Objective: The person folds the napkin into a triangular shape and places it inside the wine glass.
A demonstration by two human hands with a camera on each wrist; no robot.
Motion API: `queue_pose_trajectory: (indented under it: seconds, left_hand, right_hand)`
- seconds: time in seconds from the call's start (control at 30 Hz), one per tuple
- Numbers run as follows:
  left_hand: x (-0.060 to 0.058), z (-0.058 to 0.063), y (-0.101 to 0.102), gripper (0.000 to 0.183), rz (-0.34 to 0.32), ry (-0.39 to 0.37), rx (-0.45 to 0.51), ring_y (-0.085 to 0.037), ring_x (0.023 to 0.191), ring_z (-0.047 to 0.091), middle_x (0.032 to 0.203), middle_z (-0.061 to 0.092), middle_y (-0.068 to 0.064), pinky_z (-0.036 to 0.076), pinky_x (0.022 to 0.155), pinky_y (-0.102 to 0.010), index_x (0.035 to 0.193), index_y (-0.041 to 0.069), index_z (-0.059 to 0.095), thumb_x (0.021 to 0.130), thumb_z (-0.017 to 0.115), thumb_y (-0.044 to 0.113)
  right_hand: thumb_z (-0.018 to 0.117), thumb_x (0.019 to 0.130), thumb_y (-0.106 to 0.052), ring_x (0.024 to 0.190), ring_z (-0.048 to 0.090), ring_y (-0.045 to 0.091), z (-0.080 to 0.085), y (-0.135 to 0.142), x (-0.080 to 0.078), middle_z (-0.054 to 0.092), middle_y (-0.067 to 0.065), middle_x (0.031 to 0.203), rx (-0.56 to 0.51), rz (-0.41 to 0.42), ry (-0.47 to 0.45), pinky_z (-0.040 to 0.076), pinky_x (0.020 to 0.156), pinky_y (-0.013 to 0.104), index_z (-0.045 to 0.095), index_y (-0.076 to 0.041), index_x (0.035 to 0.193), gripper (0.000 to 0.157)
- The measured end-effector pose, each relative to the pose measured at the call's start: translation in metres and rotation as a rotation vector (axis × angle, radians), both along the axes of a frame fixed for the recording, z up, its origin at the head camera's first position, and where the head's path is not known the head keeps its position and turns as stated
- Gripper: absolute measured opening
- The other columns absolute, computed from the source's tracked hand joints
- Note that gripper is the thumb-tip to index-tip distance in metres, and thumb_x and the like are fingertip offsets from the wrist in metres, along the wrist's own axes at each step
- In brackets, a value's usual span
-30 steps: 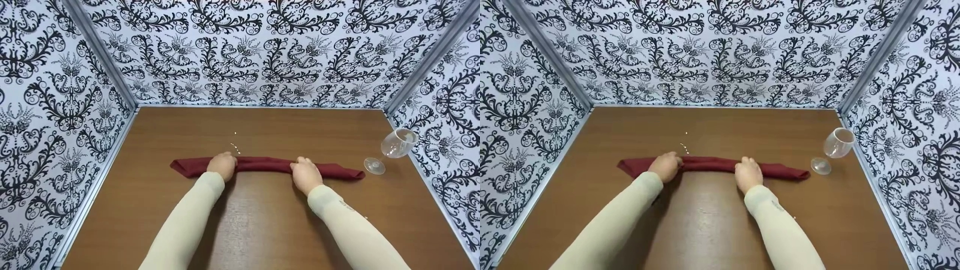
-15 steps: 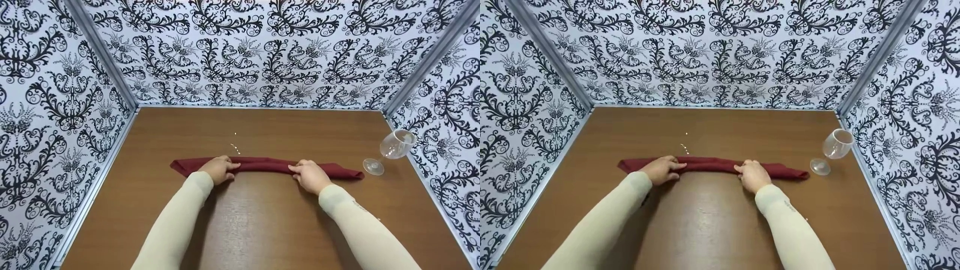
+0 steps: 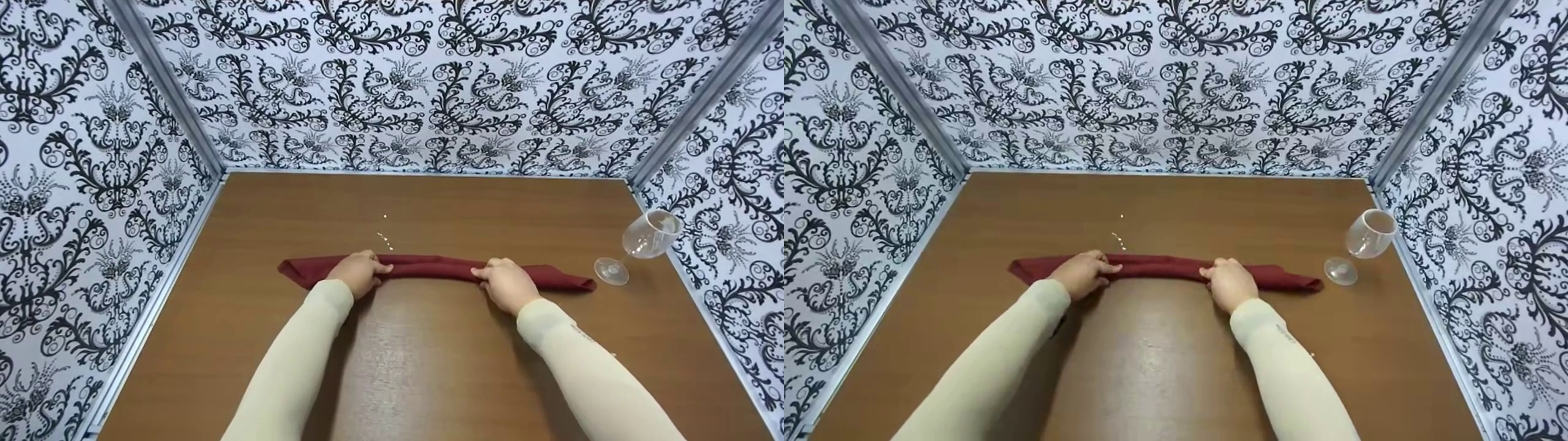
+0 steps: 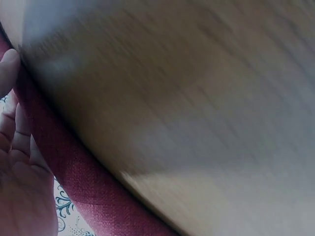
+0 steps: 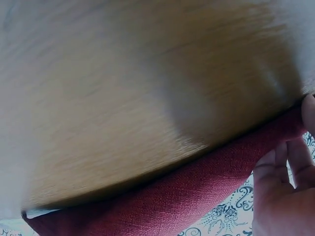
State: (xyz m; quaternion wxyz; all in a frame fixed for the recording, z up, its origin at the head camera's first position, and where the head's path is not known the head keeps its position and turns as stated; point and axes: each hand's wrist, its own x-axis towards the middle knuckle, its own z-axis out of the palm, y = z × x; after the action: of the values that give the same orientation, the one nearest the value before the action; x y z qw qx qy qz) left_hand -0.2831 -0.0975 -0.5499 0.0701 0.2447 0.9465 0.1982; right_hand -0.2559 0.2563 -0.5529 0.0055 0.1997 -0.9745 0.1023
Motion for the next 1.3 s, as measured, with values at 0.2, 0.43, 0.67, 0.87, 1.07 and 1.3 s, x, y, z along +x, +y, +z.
queue_pose_trajectory:
  seconds: [0.2, 0.43, 0.67, 0.87, 1.07, 1.3]
  left_hand:
    - [-0.002, -0.001, 0.003, 0.043, 0.022, 0.031, -0.046, -0.032, 0.105, 0.070, 0.112, 0.069, -0.011, 0.057, 0.095, -0.045, 0.128, 0.027, 0.078, 0.093, 0.076, 0.003]
    - [-0.006, 0.004, 0.003, 0.033, 0.074, -0.012, -0.048, -0.032, 0.117, 0.072, 0.118, 0.077, -0.010, 0.056, 0.103, -0.044, 0.121, 0.019, 0.082, 0.098, 0.065, 0.002]
    - [-0.008, 0.013, 0.005, 0.028, 0.195, -0.136, -0.026, -0.028, 0.124, 0.070, 0.119, 0.079, -0.004, 0.054, 0.107, -0.042, 0.116, 0.016, 0.081, 0.100, 0.062, 0.005]
    - [-0.008, 0.019, 0.009, 0.005, 0.303, -0.141, -0.016, -0.028, 0.095, 0.070, 0.097, 0.075, -0.008, 0.055, 0.083, -0.042, 0.096, 0.012, 0.068, 0.096, 0.069, 0.007]
    - [-0.010, 0.014, 0.013, 0.008, 0.340, -0.046, -0.059, -0.029, 0.092, 0.073, 0.093, 0.077, -0.006, 0.058, 0.080, -0.043, 0.088, 0.013, 0.070, 0.093, 0.071, 0.007]
    - [0.002, 0.004, 0.025, 0.019, 0.275, 0.258, -0.283, -0.036, 0.093, 0.072, 0.097, 0.071, -0.012, 0.061, 0.081, -0.050, 0.090, 0.011, 0.081, 0.095, 0.063, 0.007]
  right_hand:
    - [0.067, 0.099, -0.003, 0.109, 0.068, 0.037, 0.000, -0.001, -0.001, 0.075, 0.012, 0.112, -0.026, -0.044, 0.007, 0.058, 0.096, 0.051, 0.079, -0.017, 0.127, 0.034]
    - [0.059, 0.101, -0.001, 0.121, 0.067, 0.041, -0.001, -0.004, -0.004, 0.076, 0.012, 0.118, -0.058, -0.108, -0.074, 0.055, 0.104, 0.055, 0.079, -0.013, 0.124, 0.033]
    - [0.054, 0.101, -0.002, 0.122, 0.068, 0.041, 0.002, -0.011, -0.006, 0.076, 0.013, 0.124, -0.093, -0.195, -0.122, 0.052, 0.106, 0.055, 0.078, -0.010, 0.122, 0.032]
    - [0.061, 0.098, -0.004, 0.107, 0.072, 0.041, 0.003, -0.015, -0.006, 0.078, 0.015, 0.110, -0.184, -0.289, -0.102, 0.055, 0.094, 0.056, 0.071, -0.008, 0.112, 0.018]
    - [0.063, 0.098, -0.003, 0.106, 0.069, 0.042, -0.001, -0.018, -0.002, 0.069, 0.017, 0.109, -0.167, -0.306, -0.042, 0.057, 0.090, 0.055, 0.077, -0.007, 0.109, 0.018]
    - [0.061, 0.100, -0.009, 0.103, 0.052, 0.043, -0.010, -0.028, 0.003, 0.057, 0.019, 0.101, 0.037, -0.229, 0.160, 0.047, 0.091, 0.056, 0.081, -0.002, 0.107, 0.023]
